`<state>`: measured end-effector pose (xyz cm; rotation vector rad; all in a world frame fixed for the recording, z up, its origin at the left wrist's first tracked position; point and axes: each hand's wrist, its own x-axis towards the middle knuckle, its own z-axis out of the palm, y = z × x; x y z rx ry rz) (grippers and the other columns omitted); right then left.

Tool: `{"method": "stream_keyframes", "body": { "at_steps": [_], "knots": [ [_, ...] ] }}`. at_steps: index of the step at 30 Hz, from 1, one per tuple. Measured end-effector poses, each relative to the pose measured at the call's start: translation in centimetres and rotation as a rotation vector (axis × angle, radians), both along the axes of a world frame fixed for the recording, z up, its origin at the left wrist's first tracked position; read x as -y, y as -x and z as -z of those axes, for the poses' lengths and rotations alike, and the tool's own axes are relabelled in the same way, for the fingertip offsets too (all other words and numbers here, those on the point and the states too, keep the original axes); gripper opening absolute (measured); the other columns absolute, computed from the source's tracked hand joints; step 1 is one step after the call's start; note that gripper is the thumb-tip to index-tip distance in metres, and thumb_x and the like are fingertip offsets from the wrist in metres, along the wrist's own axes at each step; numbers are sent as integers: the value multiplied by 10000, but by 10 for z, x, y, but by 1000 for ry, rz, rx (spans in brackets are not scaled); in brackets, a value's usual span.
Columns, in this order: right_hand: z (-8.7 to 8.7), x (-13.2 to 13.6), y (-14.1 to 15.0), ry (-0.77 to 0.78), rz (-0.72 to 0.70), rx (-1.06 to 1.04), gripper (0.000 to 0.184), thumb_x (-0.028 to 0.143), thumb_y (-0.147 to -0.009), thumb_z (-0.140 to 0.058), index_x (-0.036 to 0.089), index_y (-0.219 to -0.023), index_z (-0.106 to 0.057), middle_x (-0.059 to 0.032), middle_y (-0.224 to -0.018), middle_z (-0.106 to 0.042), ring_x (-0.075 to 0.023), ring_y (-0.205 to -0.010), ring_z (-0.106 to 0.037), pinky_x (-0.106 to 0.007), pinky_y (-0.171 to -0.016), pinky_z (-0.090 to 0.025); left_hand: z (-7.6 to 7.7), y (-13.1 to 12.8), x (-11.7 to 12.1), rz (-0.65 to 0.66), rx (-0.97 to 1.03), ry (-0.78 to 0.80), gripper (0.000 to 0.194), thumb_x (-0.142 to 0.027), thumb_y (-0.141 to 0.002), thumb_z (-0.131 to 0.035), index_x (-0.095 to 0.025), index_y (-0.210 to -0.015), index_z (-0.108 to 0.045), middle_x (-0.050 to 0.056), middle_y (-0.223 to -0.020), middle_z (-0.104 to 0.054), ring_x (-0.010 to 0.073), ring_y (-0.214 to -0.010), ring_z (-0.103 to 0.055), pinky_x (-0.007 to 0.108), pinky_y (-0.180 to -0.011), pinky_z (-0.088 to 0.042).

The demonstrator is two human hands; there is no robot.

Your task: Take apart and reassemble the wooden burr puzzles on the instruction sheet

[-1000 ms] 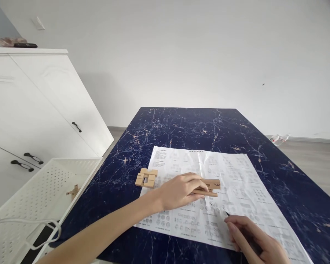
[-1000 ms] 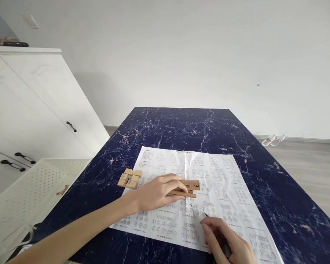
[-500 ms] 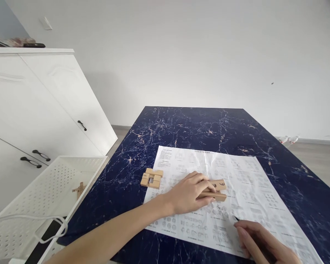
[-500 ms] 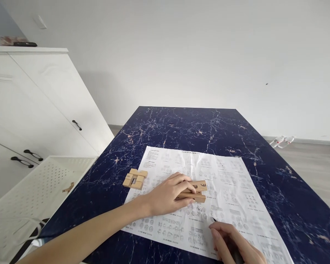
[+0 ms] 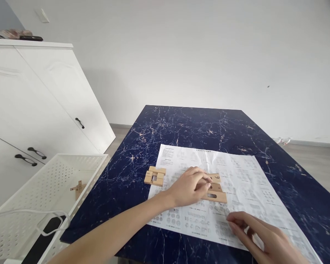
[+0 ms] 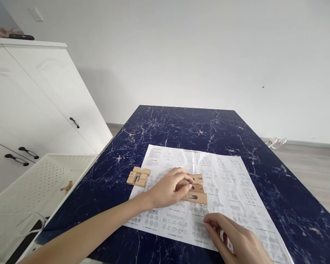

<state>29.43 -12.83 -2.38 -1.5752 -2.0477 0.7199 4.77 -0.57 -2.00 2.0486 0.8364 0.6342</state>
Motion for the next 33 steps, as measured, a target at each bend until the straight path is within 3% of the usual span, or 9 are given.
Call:
{"method": "stream_keyframes", "body": {
  "at_steps": [6, 9, 14, 19, 26, 30, 33],
  "knots": [
    [-19, -31, 11, -252, -25, 151, 270, 462, -1097, -505, 290, -1076, -712, -23, -910, -779, -182, -672, -750, -250, -556, -546, 7, 1, -3, -58, 63, 39, 316, -213, -1093, -419, -222, -1225, -707, 101, -1354, -671, 226, -1134, -694, 413, -976, -592],
    [-19, -44, 16, -320, -36, 201, 292, 438, -1129, -442, 275, -1158, -683, -67, -1072, -764, -199, -773, -765, -276, -589, -551, 12, 1, -6, -95, 136, 23, 322, -178, -1084, -429, -221, -1212, -722, 98, -1334, -689, 224, -1149, -693, 407, -1005, -576],
    [-15, -56, 20, -341, -157, 220, 269, 376, -1134, -417, 297, -1287, -624, -118, -1290, -695, -275, -1025, -766, -362, -720, -624, 10, 1, -7, -155, 204, 64, 345, -161, -1084, -417, -215, -1224, -728, 100, -1296, -721, 228, -1123, -704, 403, -991, -564],
    [-7, -67, 17, -278, -205, 253, 272, 435, -1085, -536, 340, -1331, -603, -123, -1378, -636, -313, -1064, -741, -420, -718, -654, 5, 1, -6, -189, 289, 172, 288, -224, -1106, -447, -211, -1208, -717, 103, -1289, -749, 241, -1108, -737, 380, -926, -583],
    [-1, -72, 24, -301, -234, 207, 159, 386, -1057, -587, 331, -1187, -659, -127, -1387, -607, -365, -1270, -618, -464, -797, -664, 4, 1, -6, -283, 426, 283, 245, -285, -1105, -516, -191, -1297, -634, 138, -1293, -737, 257, -1114, -764, 400, -945, -587],
    [-1, -73, 29, -324, -268, 160, 132, 399, -1081, -573, 320, -1097, -678, -125, -1344, -635, -362, -1269, -608, -462, -816, -658, 4, -1, -6, -308, 442, 315, 225, -291, -1099, -529, -180, -1257, -643, 142, -1242, -743, 257, -1099, -759, 385, -900, -586],
    [-2, -74, 32, -324, -311, 125, 128, 380, -1095, -571, 316, -1093, -681, -111, -1240, -680, -331, -1145, -667, -454, -809, -642, 4, -2, -7, -314, 445, 334, 210, -281, -1093, -530, -180, -1240, -641, 137, -1225, -745, 248, -1078, -758, 382, -895, -580]
  ]
}}
